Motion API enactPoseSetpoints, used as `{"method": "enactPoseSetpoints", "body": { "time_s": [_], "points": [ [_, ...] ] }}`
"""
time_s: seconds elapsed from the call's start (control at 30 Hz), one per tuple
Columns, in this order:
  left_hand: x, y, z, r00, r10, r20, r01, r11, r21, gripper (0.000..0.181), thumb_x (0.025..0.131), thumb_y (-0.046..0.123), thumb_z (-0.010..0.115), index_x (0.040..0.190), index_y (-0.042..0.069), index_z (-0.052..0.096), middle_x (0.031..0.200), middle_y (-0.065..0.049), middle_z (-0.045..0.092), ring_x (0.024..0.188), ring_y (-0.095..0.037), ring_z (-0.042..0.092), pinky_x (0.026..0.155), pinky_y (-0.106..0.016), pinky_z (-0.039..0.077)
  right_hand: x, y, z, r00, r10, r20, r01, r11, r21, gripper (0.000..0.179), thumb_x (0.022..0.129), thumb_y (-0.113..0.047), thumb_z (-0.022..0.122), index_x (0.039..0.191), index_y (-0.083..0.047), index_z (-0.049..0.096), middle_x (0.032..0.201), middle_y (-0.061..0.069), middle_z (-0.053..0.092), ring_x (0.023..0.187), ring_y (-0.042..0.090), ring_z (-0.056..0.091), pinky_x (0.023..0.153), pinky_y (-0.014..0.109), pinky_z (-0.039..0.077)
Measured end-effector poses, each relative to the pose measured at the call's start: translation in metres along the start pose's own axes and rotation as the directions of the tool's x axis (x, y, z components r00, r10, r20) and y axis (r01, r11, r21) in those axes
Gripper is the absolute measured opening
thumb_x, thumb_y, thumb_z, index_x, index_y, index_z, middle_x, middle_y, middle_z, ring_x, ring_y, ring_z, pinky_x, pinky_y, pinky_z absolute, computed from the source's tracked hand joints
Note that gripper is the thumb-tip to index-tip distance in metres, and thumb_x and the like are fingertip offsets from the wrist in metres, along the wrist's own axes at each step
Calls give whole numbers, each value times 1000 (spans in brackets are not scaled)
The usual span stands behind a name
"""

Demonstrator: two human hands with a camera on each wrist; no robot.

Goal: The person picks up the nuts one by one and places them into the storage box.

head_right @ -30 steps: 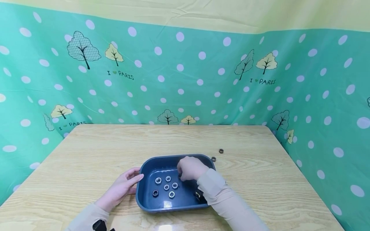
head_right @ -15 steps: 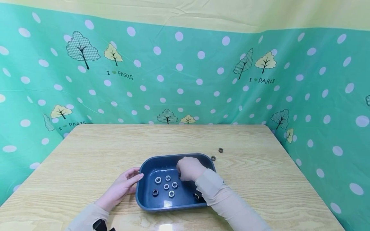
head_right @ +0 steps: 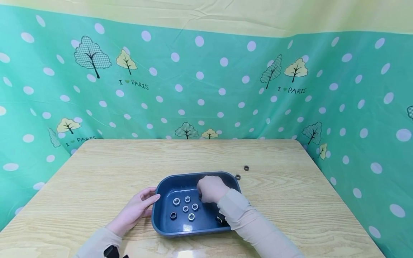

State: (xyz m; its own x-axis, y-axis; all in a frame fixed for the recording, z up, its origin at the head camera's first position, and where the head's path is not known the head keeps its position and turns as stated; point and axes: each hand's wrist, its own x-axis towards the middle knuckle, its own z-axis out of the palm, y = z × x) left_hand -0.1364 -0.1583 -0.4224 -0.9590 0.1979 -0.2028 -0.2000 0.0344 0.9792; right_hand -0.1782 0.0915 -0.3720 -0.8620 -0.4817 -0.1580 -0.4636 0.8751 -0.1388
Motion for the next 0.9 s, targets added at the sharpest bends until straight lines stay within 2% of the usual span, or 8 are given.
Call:
{"method": "enactPoseSetpoints", "body": {
  "time_s": [0.53,0.9],
  "points": [
    [0,-1,1,1000,0,-16,0,1000,13,51,93,21,58,133,-7,42,129,-27,49,99,-17,60,83,-41,57,0,1,0,1000,-9,-6,9,1000,13,13,73,-11,77,70,-14,65,65,-5,54,59,10,48,51,22,40],
    [0,0,2,1000,-11,-20,11,1000,14,51,93,21,58,132,-7,43,129,-26,49,98,-16,61,83,-41,57,0,2,-2,999,20,45,-23,996,86,10,75,-13,77,81,-12,70,73,-4,58,63,11,51,58,24,46]
  ]
}}
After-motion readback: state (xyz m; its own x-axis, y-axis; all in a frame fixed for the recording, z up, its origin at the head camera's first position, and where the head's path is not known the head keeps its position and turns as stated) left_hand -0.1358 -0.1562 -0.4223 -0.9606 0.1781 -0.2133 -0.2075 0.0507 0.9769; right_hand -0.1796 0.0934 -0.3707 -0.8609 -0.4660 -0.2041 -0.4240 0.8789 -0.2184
